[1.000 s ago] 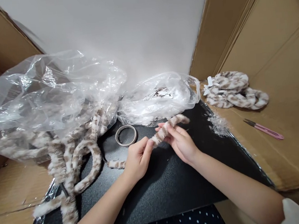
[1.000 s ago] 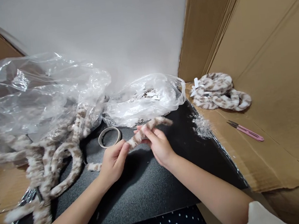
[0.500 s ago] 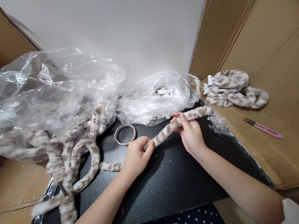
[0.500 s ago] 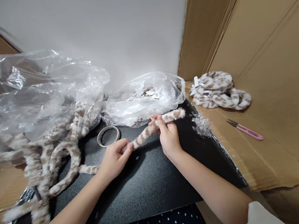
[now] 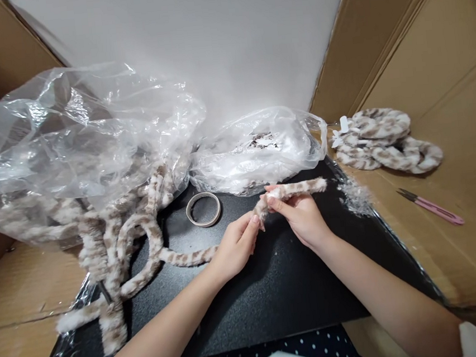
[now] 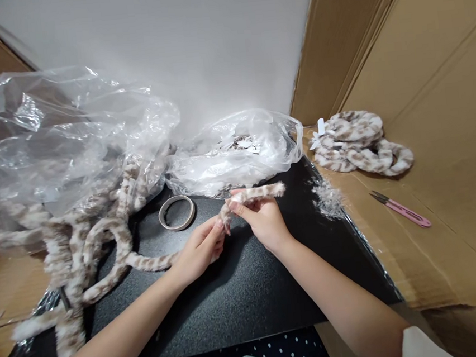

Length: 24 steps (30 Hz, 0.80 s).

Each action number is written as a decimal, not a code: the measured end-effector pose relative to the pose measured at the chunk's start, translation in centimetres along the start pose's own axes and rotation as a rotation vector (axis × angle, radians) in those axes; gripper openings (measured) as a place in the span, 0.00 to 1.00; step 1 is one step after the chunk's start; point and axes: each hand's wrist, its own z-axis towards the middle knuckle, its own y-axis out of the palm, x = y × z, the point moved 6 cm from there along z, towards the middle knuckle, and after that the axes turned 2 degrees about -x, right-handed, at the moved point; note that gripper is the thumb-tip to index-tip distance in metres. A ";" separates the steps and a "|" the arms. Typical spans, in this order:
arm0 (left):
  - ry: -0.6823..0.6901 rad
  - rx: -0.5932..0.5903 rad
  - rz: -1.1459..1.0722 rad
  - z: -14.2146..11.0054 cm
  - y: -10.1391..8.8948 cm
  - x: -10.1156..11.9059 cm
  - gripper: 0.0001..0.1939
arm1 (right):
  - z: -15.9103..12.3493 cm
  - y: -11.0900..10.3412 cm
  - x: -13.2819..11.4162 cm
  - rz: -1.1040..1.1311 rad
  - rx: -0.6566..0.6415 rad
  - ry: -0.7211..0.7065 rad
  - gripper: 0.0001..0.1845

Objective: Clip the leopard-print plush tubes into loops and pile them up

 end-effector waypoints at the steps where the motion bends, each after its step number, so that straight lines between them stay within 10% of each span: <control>1: 0.001 0.001 0.006 0.0 -0.1 -0.1 0.23 | 0.0 0.0 0.1 -0.015 -0.004 0.004 0.23; 16: 0.143 0.019 0.103 2.1 -0.2 0.2 0.17 | -0.3 -0.4 0.8 -0.296 -0.021 -0.008 0.20; 24: -0.034 -0.041 -0.247 1.9 -0.2 -0.9 0.22 | -0.8 0.1 1.8 -0.342 -0.097 -0.070 0.19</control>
